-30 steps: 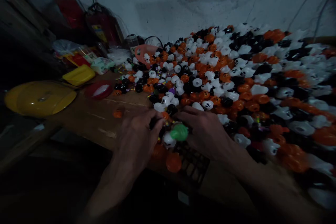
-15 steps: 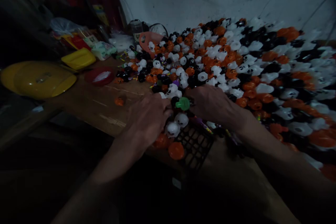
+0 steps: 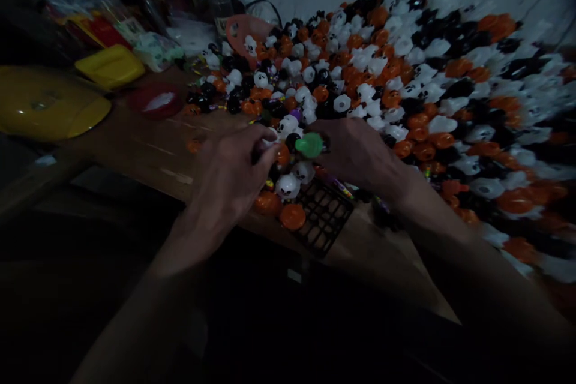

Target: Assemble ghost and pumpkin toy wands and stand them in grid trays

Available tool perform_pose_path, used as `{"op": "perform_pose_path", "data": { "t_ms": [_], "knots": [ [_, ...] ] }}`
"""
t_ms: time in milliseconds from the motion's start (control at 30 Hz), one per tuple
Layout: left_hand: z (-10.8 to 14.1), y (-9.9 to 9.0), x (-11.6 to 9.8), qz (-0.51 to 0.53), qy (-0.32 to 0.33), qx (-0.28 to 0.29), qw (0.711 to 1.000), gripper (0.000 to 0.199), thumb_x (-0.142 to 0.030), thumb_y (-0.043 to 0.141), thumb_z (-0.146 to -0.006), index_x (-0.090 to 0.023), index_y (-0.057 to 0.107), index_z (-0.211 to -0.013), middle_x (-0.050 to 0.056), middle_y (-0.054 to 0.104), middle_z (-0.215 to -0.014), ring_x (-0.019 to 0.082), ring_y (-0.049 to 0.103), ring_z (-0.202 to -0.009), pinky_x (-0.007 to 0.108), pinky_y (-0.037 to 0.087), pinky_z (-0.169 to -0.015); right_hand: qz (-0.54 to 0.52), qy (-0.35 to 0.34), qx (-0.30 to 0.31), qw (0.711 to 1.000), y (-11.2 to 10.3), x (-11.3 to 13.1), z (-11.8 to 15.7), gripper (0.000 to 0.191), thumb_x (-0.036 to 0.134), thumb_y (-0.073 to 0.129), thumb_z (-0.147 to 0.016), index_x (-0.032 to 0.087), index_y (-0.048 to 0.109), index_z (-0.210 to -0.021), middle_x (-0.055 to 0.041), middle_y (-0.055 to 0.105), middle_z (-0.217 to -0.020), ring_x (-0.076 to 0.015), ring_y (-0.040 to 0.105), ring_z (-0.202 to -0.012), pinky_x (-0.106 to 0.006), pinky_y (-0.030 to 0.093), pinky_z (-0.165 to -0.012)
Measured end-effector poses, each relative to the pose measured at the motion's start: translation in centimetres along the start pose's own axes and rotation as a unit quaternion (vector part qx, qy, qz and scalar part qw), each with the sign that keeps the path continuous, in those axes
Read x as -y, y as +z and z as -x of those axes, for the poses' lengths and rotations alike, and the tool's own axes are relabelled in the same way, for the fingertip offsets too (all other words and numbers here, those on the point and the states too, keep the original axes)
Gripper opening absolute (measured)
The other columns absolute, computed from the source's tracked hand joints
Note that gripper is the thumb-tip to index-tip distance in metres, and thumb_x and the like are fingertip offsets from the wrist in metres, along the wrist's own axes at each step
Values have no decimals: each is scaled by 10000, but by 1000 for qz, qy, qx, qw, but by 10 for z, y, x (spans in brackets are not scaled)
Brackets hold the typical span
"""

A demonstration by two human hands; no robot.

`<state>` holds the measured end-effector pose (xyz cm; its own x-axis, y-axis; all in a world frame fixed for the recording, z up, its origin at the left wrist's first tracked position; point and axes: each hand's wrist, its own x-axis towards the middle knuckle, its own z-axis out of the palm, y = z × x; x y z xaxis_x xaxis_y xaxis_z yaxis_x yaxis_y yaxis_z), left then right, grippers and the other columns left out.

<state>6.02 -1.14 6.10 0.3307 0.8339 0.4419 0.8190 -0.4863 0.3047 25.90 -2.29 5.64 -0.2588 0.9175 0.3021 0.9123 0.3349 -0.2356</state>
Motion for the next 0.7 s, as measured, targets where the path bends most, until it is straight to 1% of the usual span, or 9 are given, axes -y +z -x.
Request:
{"op": "perform_pose_path", "data": {
  "t_ms": [67, 100, 167, 267, 333, 400, 467, 600, 700],
  "knots": [
    [31, -7, 1, 36, -55, -81, 995, 203, -308, 552, -847, -221, 662, -994, -6, 690, -880, 136, 626, -759, 247, 457, -724, -90, 40, -54, 994, -4, -4, 22, 275, 283, 557, -838, 166, 636, -1073, -57, 658, -815, -153, 567, -648, -247, 364, -529],
    [50, -8, 2, 38, -94, -113, 988, 186, -309, 570, -837, -212, 664, -965, -19, 686, -807, 118, 622, -693, 229, 461, -690, -128, 72, -89, 985, -4, -6, 35, 262, 309, 562, -845, 177, 639, -1058, -54, 666, -830, -156, 582, -660, -245, 388, -533],
    [93, -1, 6, 58, -155, -124, 978, 114, -268, 594, -813, -211, 663, -885, -36, 672, -738, 102, 610, -625, 203, 462, -621, -201, 137, -89, 966, 3, -7, 65, 233, 356, 583, -839, 179, 640, -980, -40, 664, -806, -155, 584, -640, -247, 421, -523],
    [148, 27, 12, 152, -147, 28, 977, 125, -238, 579, -823, -231, 647, -928, -33, 687, -847, 110, 644, -735, 194, 499, -669, -282, 162, 15, 945, 28, 0, 103, 207, 350, 522, -871, 172, 623, -901, -29, 658, -799, -166, 599, -675, -257, 462, -562],
    [167, 49, 14, 176, -132, 48, 974, 206, -251, 561, -842, -241, 622, -1039, -10, 676, -966, 124, 646, -848, 218, 510, -762, -292, 169, 45, 940, 47, 10, 118, 212, 326, 465, -895, 168, 605, -920, -40, 663, -856, -190, 614, -778, -273, 481, -644],
    [171, 64, 12, 166, -111, 40, 979, 265, -280, 549, -854, -228, 597, -1110, 29, 653, -1066, 156, 630, -957, 260, 499, -846, -278, 183, 50, 942, 60, 20, 124, 205, 304, 448, -896, 160, 585, -946, -57, 661, -882, -201, 611, -814, -287, 479, -688],
    [163, 73, 5, 135, -95, 44, 985, 276, -324, 545, -856, -207, 603, -1099, 58, 653, -1074, 188, 633, -968, 288, 503, -831, -264, 195, 50, 943, 65, 25, 125, 194, 285, 451, -888, 153, 568, -969, -71, 658, -882, -201, 605, -810, -296, 473, -708],
    [135, 79, -9, 36, -97, 114, 988, 263, -378, 516, -864, -163, 646, -942, 71, 698, -846, 222, 670, -747, 307, 500, -648, -247, 210, 50, 945, 62, 21, 126, 211, 255, 477, -872, 147, 560, -1033, -84, 651, -946, -206, 598, -847, -309, 463, -740],
    [123, 84, -11, -27, -102, 120, 987, 266, -361, 506, -865, -154, 671, -854, 86, 700, -734, 250, 671, -672, 316, 484, -590, -265, 212, 57, 939, 59, 14, 128, 199, 250, 472, -883, 156, 582, -1019, -62, 656, -922, -191, 601, -809, -293, 457, -704]
  ]
}}
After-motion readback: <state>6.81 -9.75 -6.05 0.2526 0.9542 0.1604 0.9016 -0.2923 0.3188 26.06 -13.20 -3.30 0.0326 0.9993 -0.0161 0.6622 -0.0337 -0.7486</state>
